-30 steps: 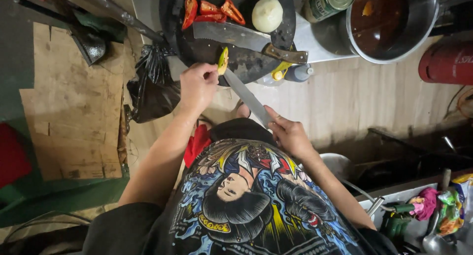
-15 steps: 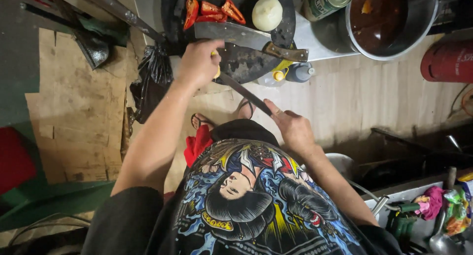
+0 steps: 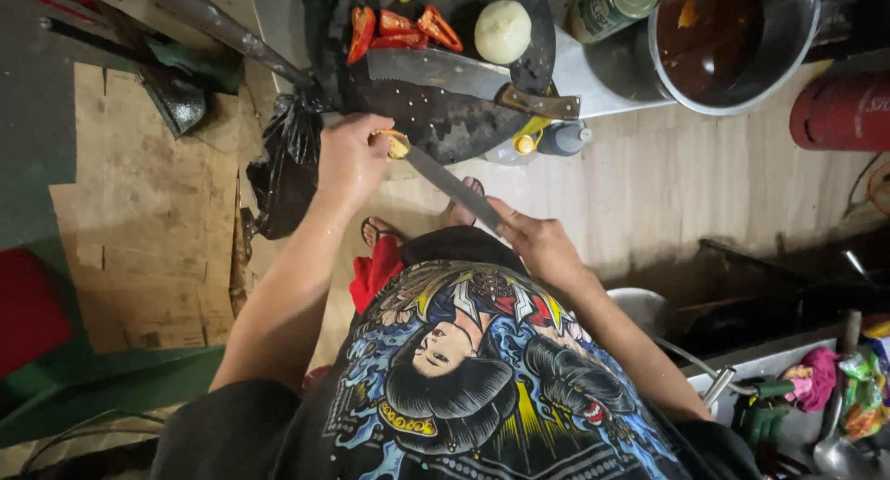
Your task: The person washes an onion and then chops red and green chili peppers on a cutting board using a knife. They also remove the seeds from the peppers by hand and discard them into a trash bag.
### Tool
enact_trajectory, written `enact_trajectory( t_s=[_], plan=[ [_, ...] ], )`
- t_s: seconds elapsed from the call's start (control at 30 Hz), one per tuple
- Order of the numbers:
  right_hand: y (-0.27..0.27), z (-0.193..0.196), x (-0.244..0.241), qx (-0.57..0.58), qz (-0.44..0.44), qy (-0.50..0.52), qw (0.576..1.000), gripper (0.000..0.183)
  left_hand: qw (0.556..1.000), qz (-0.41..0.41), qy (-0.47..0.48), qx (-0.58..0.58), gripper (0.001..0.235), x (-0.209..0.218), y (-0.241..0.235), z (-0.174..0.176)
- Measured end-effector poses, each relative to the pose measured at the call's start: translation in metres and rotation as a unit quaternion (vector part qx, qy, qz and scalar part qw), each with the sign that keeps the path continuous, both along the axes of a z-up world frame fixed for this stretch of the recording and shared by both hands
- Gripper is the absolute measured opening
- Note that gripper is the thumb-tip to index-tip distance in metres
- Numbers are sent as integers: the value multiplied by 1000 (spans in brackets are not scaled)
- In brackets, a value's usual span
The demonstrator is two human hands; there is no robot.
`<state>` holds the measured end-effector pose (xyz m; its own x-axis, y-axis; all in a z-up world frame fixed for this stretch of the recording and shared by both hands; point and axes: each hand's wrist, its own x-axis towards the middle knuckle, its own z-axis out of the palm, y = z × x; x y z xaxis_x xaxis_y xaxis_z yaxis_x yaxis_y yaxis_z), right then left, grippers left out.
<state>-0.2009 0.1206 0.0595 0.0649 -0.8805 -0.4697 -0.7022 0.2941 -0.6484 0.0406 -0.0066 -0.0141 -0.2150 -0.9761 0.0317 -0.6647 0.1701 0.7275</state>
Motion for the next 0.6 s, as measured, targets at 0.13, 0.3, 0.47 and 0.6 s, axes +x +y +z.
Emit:
enact_trajectory(
  t_s=[0.13, 0.3, 0.47, 0.6],
  plan=[
    [-4, 17, 4, 7, -21, -27, 999, 41, 995, 84, 42, -23, 13, -7, 2, 4],
    [3, 56, 9, -104, 36, 163, 980, 39, 993, 110, 44, -17, 11, -11, -2, 10],
    [24, 29, -1, -163, 52, 214, 962, 40, 990, 136, 44, 2, 10, -14, -4, 2],
    [24, 28, -2, -202, 73, 205, 955, 37, 988, 153, 22, -8, 8, -18, -3, 3]
  ],
)
